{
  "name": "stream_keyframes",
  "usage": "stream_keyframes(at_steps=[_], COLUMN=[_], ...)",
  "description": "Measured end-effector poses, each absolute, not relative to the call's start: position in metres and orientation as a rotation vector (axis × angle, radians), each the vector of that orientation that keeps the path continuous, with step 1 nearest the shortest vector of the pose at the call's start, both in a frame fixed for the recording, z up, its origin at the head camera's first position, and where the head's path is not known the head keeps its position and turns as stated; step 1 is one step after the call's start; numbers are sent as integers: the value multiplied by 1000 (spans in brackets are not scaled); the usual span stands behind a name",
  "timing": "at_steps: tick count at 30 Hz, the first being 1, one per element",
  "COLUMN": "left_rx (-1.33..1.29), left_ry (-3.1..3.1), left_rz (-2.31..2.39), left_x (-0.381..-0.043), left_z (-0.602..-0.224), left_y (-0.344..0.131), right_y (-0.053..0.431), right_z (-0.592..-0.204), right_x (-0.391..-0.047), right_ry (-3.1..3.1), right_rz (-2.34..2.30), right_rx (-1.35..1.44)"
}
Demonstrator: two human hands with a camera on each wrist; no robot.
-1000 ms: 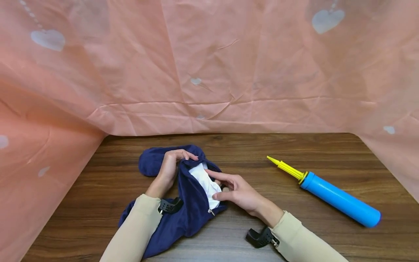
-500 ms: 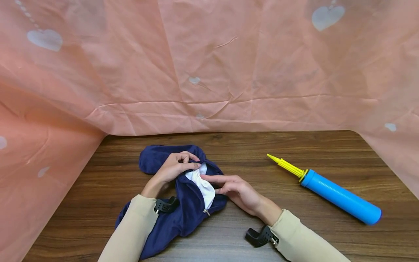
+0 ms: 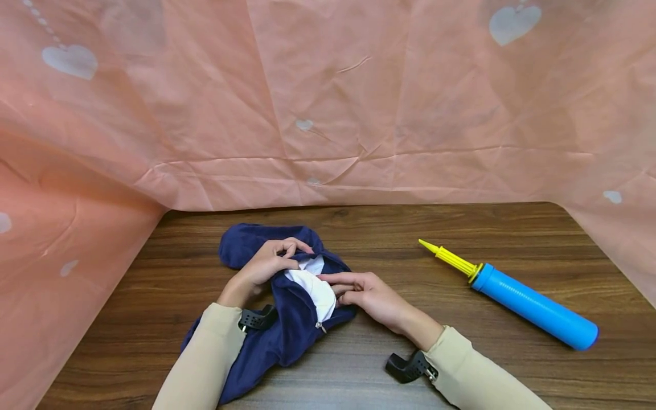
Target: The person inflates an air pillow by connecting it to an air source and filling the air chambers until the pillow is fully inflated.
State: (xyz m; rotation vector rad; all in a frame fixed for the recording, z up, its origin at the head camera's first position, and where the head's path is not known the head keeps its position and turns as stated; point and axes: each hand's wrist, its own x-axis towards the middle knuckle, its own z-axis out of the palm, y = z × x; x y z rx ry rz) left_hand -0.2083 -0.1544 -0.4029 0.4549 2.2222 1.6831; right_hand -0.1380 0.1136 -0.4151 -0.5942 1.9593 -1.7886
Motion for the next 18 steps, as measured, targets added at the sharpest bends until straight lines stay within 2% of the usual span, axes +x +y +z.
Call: stream_keyframes(at_steps=[4, 11, 18], left_rx=[443, 413, 438], left_ry=[2138, 2128, 2200], left_rz=[1772, 1809, 1772], left_x=[-210, -207, -207], left_z=[-406, -406, -407], left_y=[-156, -153, -149], right_y=[108, 89, 78], right_z=[-417, -420, -421], right_x=[-139, -141, -145], right_ry=[1986, 2316, 2409], right_rz=[-1784, -1582, -1549], right_rx=[-560, -746, -729])
